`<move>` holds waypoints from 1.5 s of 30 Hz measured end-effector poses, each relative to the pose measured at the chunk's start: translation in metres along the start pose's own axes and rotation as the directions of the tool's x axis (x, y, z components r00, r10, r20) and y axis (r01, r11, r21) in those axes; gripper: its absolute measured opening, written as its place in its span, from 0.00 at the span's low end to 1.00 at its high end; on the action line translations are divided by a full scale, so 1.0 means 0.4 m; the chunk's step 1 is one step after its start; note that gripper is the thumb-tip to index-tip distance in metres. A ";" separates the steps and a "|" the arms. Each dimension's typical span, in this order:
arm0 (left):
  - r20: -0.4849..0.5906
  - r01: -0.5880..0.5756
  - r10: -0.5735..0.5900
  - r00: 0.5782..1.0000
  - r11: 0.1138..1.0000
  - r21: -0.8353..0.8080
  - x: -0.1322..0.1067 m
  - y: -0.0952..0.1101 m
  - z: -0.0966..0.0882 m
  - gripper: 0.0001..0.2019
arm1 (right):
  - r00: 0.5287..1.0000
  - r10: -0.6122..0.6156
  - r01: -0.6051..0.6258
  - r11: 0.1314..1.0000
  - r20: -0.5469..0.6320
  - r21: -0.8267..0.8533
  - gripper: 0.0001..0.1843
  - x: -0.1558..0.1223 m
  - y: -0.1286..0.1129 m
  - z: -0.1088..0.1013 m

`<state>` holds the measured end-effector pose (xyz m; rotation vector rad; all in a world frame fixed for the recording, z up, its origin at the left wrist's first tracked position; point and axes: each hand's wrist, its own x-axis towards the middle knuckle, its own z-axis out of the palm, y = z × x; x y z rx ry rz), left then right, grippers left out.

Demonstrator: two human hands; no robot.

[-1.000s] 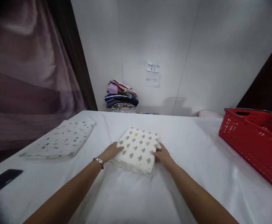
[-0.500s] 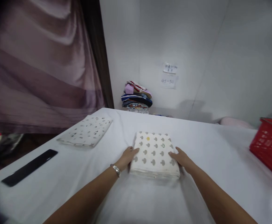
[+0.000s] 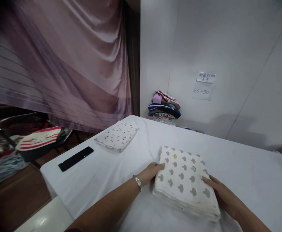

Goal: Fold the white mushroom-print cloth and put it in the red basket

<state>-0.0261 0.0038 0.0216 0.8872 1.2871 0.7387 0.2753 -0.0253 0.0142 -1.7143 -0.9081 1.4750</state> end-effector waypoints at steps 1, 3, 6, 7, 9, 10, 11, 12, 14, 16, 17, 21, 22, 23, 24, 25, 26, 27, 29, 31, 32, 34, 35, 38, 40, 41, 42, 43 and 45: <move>-0.025 -0.010 0.011 1.000 1.000 0.020 0.003 0.001 -0.002 0.21 | 0.999 0.033 -0.034 0.998 0.022 0.048 0.54 -0.003 -0.001 0.003; -0.058 -0.025 0.028 0.998 0.998 0.061 0.007 0.001 -0.005 0.20 | 0.997 0.063 -0.067 0.993 0.041 0.102 0.54 -0.011 -0.009 0.009; -0.019 -0.018 0.020 1.000 0.997 0.081 0.006 -0.003 0.005 0.18 | 1.000 0.010 -0.007 0.996 -0.022 0.092 0.54 -0.014 -0.031 0.005; 0.023 -0.007 0.005 1.000 0.997 0.074 0.002 -0.006 0.014 0.17 | 0.999 -0.018 0.022 0.997 -0.049 0.079 0.54 -0.010 -0.037 -0.003; 0.126 0.023 -0.032 0.992 0.998 0.065 -0.009 -0.016 0.036 0.17 | 0.988 -0.077 0.076 0.997 -0.132 -0.009 0.52 0.006 -0.047 -0.031; 0.170 0.037 -0.048 0.984 0.997 0.069 -0.016 -0.022 0.048 0.17 | 0.980 -0.101 0.086 0.992 -0.171 -0.093 0.50 0.017 -0.049 -0.049; 0.201 0.046 -0.061 0.978 0.996 0.079 -0.021 -0.029 0.059 0.18 | 0.972 -0.124 0.083 0.976 -0.201 -0.199 0.48 0.027 -0.051 -0.067; 0.217 0.051 -0.070 0.974 0.994 0.092 -0.025 -0.034 0.068 0.18 | 0.963 -0.148 0.071 0.944 -0.224 -0.321 0.46 0.036 -0.052 -0.082; 0.236 0.056 -0.082 0.968 0.992 0.114 -0.023 -0.042 0.075 0.20 | 0.943 -0.228 0.052 0.819 -0.242 -0.571 0.42 0.047 -0.056 -0.100; 0.207 0.014 -0.050 0.977 0.985 0.172 -0.008 -0.042 0.065 0.20 | 0.893 -0.393 0.082 0.622 -0.219 -0.779 0.40 0.040 -0.059 -0.089; 0.169 -0.020 -0.018 0.985 0.975 0.220 0.004 -0.039 0.056 0.21 | 0.852 -0.495 0.128 0.514 -0.172 -0.848 0.38 0.031 -0.060 -0.072; -0.041 -0.152 0.185 0.982 0.897 0.414 0.071 -0.008 0.009 0.18 | 0.661 -0.735 0.459 0.236 0.151 -0.857 0.29 -0.036 -0.035 0.055; -0.071 -0.178 0.234 0.970 0.876 0.448 0.089 0.002 0.000 0.20 | 0.639 -0.736 0.515 0.195 0.222 -0.835 0.29 -0.053 -0.022 0.091; -0.092 -0.209 0.288 0.953 0.847 0.489 0.105 0.011 -0.005 0.22 | 0.635 -0.709 0.560 0.148 0.308 -0.815 0.30 -0.068 -0.009 0.125; -0.103 -0.240 0.343 0.933 0.813 0.531 0.120 0.019 -0.009 0.24 | 0.642 -0.666 0.588 0.109 0.380 -0.802 0.31 -0.079 0.005 0.154; -0.105 -0.268 0.393 0.914 0.777 0.570 0.133 0.026 -0.010 0.25 | 0.655 -0.611 0.608 0.077 0.444 -0.790 0.31 -0.087 0.018 0.177; -0.099 -0.293 0.434 0.895 0.741 0.604 0.146 0.032 -0.011 0.25 | 0.668 -0.556 0.621 0.052 0.494 -0.782 0.32 -0.091 0.029 0.193; -0.088 -0.313 0.466 0.880 0.709 0.632 0.157 0.037 -0.010 0.25 | 0.680 -0.512 0.627 0.036 0.524 -0.778 0.32 -0.092 0.038 0.203; -0.057 -0.341 0.506 0.861 0.655 0.674 0.178 0.043 -0.009 0.25 | 0.689 -0.465 0.632 0.012 0.556 -0.775 0.33 -0.088 0.048 0.207; -0.023 -0.361 0.526 0.850 0.614 0.702 0.196 0.049 -0.008 0.25 | 0.684 -0.461 0.634 -0.006 0.565 -0.773 0.33 -0.082 0.051 0.203; -0.006 -0.371 0.533 0.846 0.596 0.712 0.204 0.051 -0.009 0.24 | 0.680 -0.465 0.636 -0.012 0.568 -0.771 0.33 -0.080 0.051 0.200; 0.026 -0.390 0.544 0.839 0.566 0.727 0.219 0.057 -0.009 0.21 | 0.671 -0.475 0.639 -0.019 0.569 -0.769 0.33 -0.080 0.051 0.198; 0.036 -0.395 0.548 0.836 0.554 0.733 0.225 0.059 -0.009 0.19 | 0.669 -0.481 0.638 -0.021 0.567 -0.770 0.33 -0.080 0.051 0.199; 0.029 -0.387 0.559 0.829 0.534 0.751 0.246 0.062 -0.011 0.16 | 0.667 -0.493 0.633 -0.020 0.559 -0.774 0.32 -0.084 0.051 0.205; 0.016 -0.374 0.557 0.830 0.536 0.757 0.259 0.064 -0.015 0.16 | 0.673 -0.489 0.629 -0.015 0.554 -0.777 0.32 -0.086 0.050 0.209; 0.019 -0.373 0.551 0.834 0.538 0.756 0.263 0.066 -0.019 0.16 | 0.676 -0.487 0.627 -0.013 0.552 -0.779 0.33 -0.087 0.049 0.210; 0.028 -0.375 0.544 0.839 0.540 0.754 0.266 0.070 -0.024 0.16 | 0.679 -0.486 0.625 -0.010 0.550 -0.780 0.33 -0.088 0.047 0.210; 0.040 -0.380 0.538 0.842 0.539 0.752 0.267 0.076 -0.028 0.15 | 0.681 -0.486 0.625 -0.005 0.548 -0.781 0.34 -0.089 0.044 0.211; 0.051 -0.393 0.546 0.836 0.531 0.751 0.258 0.092 -0.030 0.17 | 0.685 -0.486 0.624 0.008 0.542 -0.782 0.34 -0.094 0.038 0.213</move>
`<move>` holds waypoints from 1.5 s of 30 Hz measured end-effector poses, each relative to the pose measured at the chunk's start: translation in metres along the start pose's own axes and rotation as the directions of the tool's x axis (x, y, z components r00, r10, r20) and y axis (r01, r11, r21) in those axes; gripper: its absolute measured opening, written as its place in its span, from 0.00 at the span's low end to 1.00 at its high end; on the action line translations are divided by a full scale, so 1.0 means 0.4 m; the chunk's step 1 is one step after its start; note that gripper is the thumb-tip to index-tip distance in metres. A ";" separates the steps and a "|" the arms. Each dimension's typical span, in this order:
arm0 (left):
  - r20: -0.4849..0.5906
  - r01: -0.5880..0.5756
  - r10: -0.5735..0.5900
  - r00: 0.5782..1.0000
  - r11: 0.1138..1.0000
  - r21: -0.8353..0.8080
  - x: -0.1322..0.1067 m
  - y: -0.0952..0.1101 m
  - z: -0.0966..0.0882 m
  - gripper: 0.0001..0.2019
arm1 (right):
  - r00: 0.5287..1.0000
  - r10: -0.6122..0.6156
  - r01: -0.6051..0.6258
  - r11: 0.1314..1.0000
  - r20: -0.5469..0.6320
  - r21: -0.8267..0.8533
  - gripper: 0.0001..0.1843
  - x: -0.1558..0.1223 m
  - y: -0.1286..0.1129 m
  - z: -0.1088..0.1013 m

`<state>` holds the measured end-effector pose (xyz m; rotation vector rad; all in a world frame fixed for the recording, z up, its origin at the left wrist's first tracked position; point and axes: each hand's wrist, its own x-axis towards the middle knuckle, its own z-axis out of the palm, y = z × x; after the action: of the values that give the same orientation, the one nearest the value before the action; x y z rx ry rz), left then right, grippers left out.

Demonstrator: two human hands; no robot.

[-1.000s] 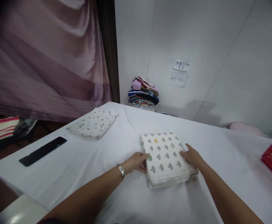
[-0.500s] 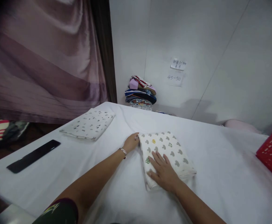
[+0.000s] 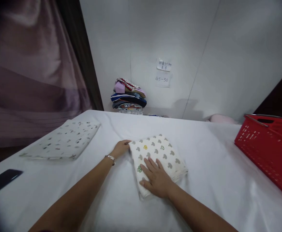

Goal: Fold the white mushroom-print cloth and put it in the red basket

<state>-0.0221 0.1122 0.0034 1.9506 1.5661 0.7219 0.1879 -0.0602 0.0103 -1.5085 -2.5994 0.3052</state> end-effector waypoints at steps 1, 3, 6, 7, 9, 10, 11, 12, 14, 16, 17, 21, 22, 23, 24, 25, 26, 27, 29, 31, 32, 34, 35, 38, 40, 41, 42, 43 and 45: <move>-0.017 -0.011 0.011 1.000 1.000 0.003 -0.003 0.012 -0.006 0.18 | 1.000 0.005 -0.005 1.000 0.005 0.010 0.35 0.000 -0.003 -0.004; -0.056 -0.060 0.060 0.997 0.998 0.009 -0.018 0.050 -0.008 0.21 | 1.000 0.016 -0.017 0.999 0.024 0.041 0.35 -0.001 -0.010 -0.012; -0.016 -0.290 0.294 0.956 0.949 0.122 -0.054 0.116 0.026 0.19 | 0.998 0.031 -0.037 0.993 0.059 0.110 0.36 -0.004 -0.016 -0.028; 0.024 -0.365 0.367 0.930 0.912 0.187 -0.067 0.133 0.044 0.19 | 0.997 0.033 -0.043 0.989 0.075 0.142 0.37 -0.004 -0.013 -0.034; 0.100 -0.441 0.432 0.896 0.843 0.310 -0.086 0.150 0.082 0.22 | 0.994 0.026 -0.050 0.973 0.109 0.225 0.36 0.004 0.002 -0.050; 0.121 -0.439 0.425 0.897 0.827 0.351 -0.092 0.151 0.098 0.23 | 0.994 0.029 -0.056 0.962 0.103 0.266 0.33 0.013 0.016 -0.061; 0.134 -0.432 0.413 0.901 0.818 0.381 -0.095 0.147 0.112 0.25 | 0.996 0.048 -0.067 0.954 0.072 0.294 0.30 0.027 0.033 -0.072; 0.140 -0.425 0.404 0.904 0.811 0.402 -0.096 0.142 0.121 0.25 | 0.996 0.085 -0.087 0.950 0.018 0.300 0.27 0.045 0.053 -0.084; 0.142 -0.422 0.401 0.905 0.799 0.429 -0.094 0.129 0.131 0.26 | 0.974 0.195 -0.161 0.954 -0.116 0.252 0.28 0.091 0.098 -0.105; 0.143 -0.422 0.402 0.904 0.790 0.445 -0.091 0.120 0.131 0.26 | 0.943 0.274 -0.248 0.957 -0.187 0.153 0.32 0.139 0.146 -0.115; 0.146 -0.424 0.403 0.903 0.787 0.449 -0.091 0.118 0.130 0.26 | 0.936 0.296 -0.281 0.954 -0.189 0.099 0.33 0.158 0.170 -0.113; 0.154 -0.429 0.406 0.901 0.781 0.455 -0.093 0.116 0.126 0.27 | 0.936 0.330 -0.337 0.940 -0.120 -0.046 0.36 0.189 0.245 -0.069; 0.153 -0.429 0.406 0.901 0.781 0.455 -0.095 0.117 0.126 0.27 | 0.937 0.330 -0.338 0.939 -0.113 -0.061 0.36 0.188 0.257 -0.055; 0.151 -0.428 0.406 0.901 0.781 0.454 -0.096 0.117 0.126 0.27 | 0.939 0.326 -0.335 0.940 -0.112 -0.069 0.36 0.185 0.266 -0.043; 0.145 -0.427 0.408 0.901 0.783 0.453 -0.097 0.117 0.127 0.27 | 0.940 0.321 -0.331 0.941 -0.115 -0.073 0.36 0.182 0.272 -0.034; 0.140 -0.428 0.411 0.901 0.784 0.450 -0.098 0.116 0.129 0.27 | 0.941 0.317 -0.327 0.942 -0.117 -0.076 0.36 0.180 0.274 -0.029; 0.135 -0.428 0.414 0.900 0.785 0.448 -0.099 0.115 0.131 0.27 | 0.942 0.314 -0.324 0.943 -0.117 -0.076 0.36 0.179 0.274 -0.028; 0.132 -0.428 0.415 0.900 0.787 0.445 -0.098 0.114 0.132 0.27 | 0.942 0.315 -0.324 0.943 -0.114 -0.073 0.36 0.179 0.272 -0.030; 0.131 -0.427 0.414 0.901 0.790 0.439 -0.095 0.113 0.133 0.27 | 0.940 0.326 -0.332 0.942 -0.098 -0.054 0.36 0.183 0.264 -0.045; 0.140 -0.426 0.407 0.902 0.795 0.432 -0.088 0.117 0.129 0.27 | 0.937 0.344 -0.346 0.938 -0.054 -0.016 0.36 0.185 0.254 -0.068; 0.153 -0.422 0.396 0.905 0.799 0.428 -0.084 0.121 0.124 0.26 | 0.934 0.355 -0.355 0.935 -0.033 0.004 0.36 0.183 0.251 -0.082; 0.199 -0.400 0.348 0.916 0.816 0.417 -0.080 0.137 0.114 0.27 | 0.928 0.372 -0.372 0.928 -0.008 0.036 0.35 0.166 0.249 -0.106; 0.220 -0.382 0.316 0.923 0.826 0.414 -0.083 0.147 0.109 0.28 | 0.924 0.382 -0.381 0.923 -0.008 0.049 0.35 0.151 0.249 -0.114; 0.244 -0.398 0.323 0.914 0.825 0.402 -0.125 0.180 0.104 0.31 | 0.911 0.413 -0.411 0.910 -0.013 0.054 0.36 0.085 0.254 -0.116; 0.271 -0.499 0.422 0.865 0.783 0.372 -0.177 0.191 0.111 0.31 | 0.907 0.422 -0.421 0.907 -0.014 0.025 0.36 0.039 0.259 -0.099; 0.295 -0.553 0.471 0.831 0.756 0.350 -0.205 0.192 0.118 0.31 | 0.908 0.419 -0.418 0.908 -0.019 0.010 0.35 0.021 0.261 -0.088; 0.311 -0.590 0.505 0.805 0.737 0.329 -0.231 0.191 0.125 0.30 | 0.912 0.409 -0.410 0.912 -0.029 0.004 0.35 0.008 0.264 -0.076; 0.319 -0.611 0.526 0.789 0.726 0.315 -0.253 0.188 0.131 0.29 | 0.916 0.398 -0.398 0.917 -0.042 0.010 0.35 0.000 0.268 -0.067; 0.308 -0.623 0.544 0.781 0.720 0.307 -0.280 0.182 0.140 0.28 | 0.924 0.378 -0.375 0.926 -0.062 0.052 0.35 -0.004 0.274 -0.056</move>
<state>0.0467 -0.0151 0.0049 2.7905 1.0023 0.4303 0.2859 -0.0063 0.0064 -1.9619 -2.2209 0.3285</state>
